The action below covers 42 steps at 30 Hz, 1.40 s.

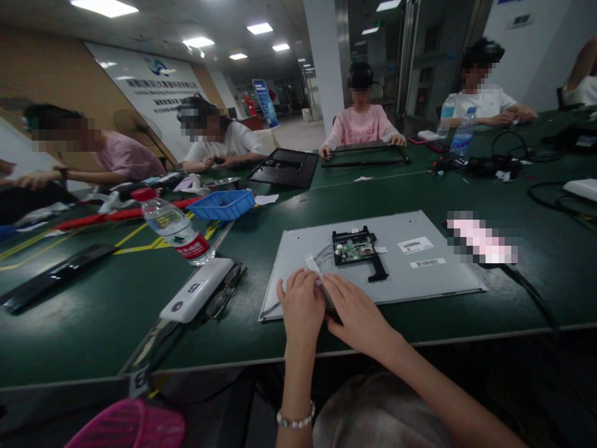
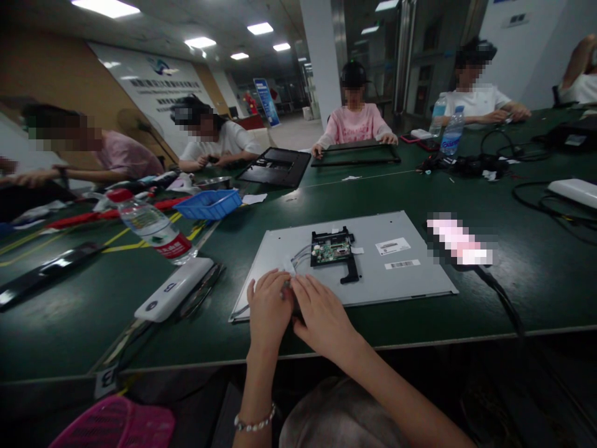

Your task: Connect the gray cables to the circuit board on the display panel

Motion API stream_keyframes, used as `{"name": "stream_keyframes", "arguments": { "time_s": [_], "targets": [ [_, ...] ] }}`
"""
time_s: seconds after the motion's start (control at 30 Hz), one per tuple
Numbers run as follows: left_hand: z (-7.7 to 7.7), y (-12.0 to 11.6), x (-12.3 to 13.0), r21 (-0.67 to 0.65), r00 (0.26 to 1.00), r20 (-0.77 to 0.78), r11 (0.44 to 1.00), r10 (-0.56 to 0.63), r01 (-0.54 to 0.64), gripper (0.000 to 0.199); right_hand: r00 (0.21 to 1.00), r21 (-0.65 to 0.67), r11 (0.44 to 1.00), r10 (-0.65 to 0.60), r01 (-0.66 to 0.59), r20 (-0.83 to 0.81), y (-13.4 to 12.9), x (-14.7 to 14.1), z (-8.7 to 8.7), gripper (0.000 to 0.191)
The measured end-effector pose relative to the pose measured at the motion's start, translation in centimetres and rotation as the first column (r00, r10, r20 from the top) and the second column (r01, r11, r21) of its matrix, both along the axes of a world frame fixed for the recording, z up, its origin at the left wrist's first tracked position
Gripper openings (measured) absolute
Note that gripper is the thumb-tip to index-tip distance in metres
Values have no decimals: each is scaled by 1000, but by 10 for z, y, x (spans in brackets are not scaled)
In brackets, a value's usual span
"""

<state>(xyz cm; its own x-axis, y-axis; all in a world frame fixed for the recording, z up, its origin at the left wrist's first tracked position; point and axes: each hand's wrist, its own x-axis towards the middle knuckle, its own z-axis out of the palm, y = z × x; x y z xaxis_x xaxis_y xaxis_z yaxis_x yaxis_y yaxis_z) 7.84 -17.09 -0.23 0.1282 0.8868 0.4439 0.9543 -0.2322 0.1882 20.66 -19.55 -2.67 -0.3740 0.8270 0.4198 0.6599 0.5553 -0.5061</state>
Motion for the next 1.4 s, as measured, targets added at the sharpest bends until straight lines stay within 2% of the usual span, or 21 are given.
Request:
{"name": "stream_keyframes", "arguments": {
  "time_s": [0.2, 0.37, 0.53, 0.83, 1.07, 1.17, 1.4],
  "targets": [
    [-2, 9, -6, 6, 999, 37, 1000, 10, -10, 31, 1000, 3, 1000, 12, -12, 20, 1, -2, 0, 63],
    [-10, 18, -11, -47, 998, -28, 997, -62, 61, 38, 999, 6, 1000, 15, -15, 35, -1, -2, 3, 56],
    [-17, 22, -12, -94, 994, -93, 994, -58, 49, 37, 999, -9, 1000, -8, 9, 45, -2, -3, 3, 52],
    [-7, 32, -10, -136, 992, -122, 991, -26, 10, 29, 999, -7, 1000, 4, -4, 43, -1, -3, 1, 54],
    [-8, 29, -10, -160, 995, -92, 986, 36, -50, 33, 999, -11, 1000, 1, -1, 43, -1, -3, -1, 53],
    [-7, 26, -10, -178, 997, -71, 983, 28, -40, 35, 999, -12, 1000, -1, 1, 46, -1, -3, 0, 52],
    [-5, 21, -13, -62, 998, 15, 996, 64, -63, 28, 999, 7, 1000, 5, -5, 37, -1, -3, -1, 51]
  ]
}}
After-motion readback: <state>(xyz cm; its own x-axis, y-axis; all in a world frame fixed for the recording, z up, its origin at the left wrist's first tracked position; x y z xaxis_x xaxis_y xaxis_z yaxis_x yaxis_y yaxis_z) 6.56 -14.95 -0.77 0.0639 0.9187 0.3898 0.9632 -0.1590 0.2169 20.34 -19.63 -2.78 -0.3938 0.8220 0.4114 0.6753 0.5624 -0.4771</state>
